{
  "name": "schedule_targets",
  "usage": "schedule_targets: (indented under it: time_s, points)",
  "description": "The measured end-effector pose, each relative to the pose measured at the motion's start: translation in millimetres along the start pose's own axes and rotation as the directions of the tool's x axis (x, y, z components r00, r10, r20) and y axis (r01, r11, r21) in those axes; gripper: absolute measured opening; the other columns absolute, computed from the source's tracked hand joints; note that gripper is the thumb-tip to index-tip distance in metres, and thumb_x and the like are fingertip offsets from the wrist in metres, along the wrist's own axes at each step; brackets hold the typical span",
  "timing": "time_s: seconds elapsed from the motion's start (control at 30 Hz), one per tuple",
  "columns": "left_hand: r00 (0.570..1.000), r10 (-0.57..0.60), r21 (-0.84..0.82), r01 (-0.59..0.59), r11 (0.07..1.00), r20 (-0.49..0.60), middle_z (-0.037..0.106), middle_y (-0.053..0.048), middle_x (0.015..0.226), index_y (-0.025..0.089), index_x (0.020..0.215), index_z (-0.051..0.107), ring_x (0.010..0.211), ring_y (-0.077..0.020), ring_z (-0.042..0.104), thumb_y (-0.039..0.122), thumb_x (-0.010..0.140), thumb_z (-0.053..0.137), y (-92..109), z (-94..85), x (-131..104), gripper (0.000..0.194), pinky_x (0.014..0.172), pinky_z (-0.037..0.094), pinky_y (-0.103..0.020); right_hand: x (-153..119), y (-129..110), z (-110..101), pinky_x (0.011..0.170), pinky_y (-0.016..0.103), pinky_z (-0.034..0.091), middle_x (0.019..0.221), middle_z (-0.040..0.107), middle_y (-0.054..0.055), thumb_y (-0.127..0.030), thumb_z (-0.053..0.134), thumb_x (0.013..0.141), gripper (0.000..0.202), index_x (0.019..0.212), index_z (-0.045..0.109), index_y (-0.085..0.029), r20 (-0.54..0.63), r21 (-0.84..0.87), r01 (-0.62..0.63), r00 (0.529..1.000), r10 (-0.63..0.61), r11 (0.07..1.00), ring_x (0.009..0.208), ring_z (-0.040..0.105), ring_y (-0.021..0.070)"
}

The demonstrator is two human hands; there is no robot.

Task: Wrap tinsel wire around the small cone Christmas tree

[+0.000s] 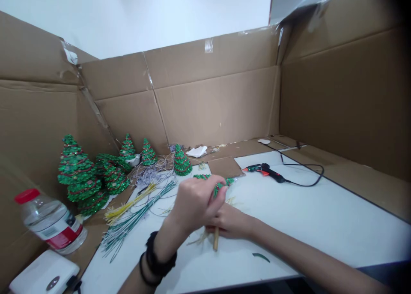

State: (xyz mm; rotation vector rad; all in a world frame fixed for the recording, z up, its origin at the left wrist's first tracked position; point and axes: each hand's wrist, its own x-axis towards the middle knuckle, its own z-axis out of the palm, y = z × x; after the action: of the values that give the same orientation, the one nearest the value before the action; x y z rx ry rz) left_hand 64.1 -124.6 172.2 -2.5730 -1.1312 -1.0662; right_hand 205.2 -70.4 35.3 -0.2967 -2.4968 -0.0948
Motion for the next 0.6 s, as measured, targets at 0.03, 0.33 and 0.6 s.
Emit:
schedule_targets:
  time_s: [0.03,0.33,0.6]
  points:
    - [1.0,-0.007,-0.037,0.006,0.999,-0.016,0.054,0.002,0.051,0.021,0.087,0.064,0.048,-0.0123,0.045,0.03,0.085,0.047,-8.2,18.3,0.3,0.019,0.055,0.031,-0.024,-0.5,0.6,2.0,0.067,0.028,0.042,0.08,0.061,0.006,-0.024,0.048,0.087,0.016,0.084,0.063,-0.021,0.003,0.023,0.0,1.0,0.0,1.0,0.075,0.051,0.0166]
    - [0.968,-0.235,-0.354,0.19,0.916,-0.087,0.065,-0.005,0.072,0.02,0.082,0.065,0.062,-0.0153,0.054,0.026,0.084,0.045,-76.1,85.6,-38.2,0.02,0.065,0.038,-0.026,-2.9,14.0,-12.8,0.063,0.029,0.038,0.079,0.058,0.007,-0.022,0.04,0.091,0.02,0.082,0.057,-0.02,-0.194,0.071,-0.183,0.962,0.194,0.98,0.071,0.047,0.0173]
    - [0.945,-0.285,-0.373,0.209,0.904,-0.162,0.054,-0.002,0.068,0.019,0.073,0.053,0.064,-0.0145,0.048,0.029,0.085,0.046,-65.2,104.4,-42.5,0.017,0.063,0.036,-0.026,-7.3,23.8,-18.1,0.069,0.032,0.041,0.08,0.057,0.005,-0.024,0.037,0.093,0.015,0.086,0.05,-0.022,-0.44,0.25,-0.368,0.78,0.444,0.895,0.075,0.05,0.0183]
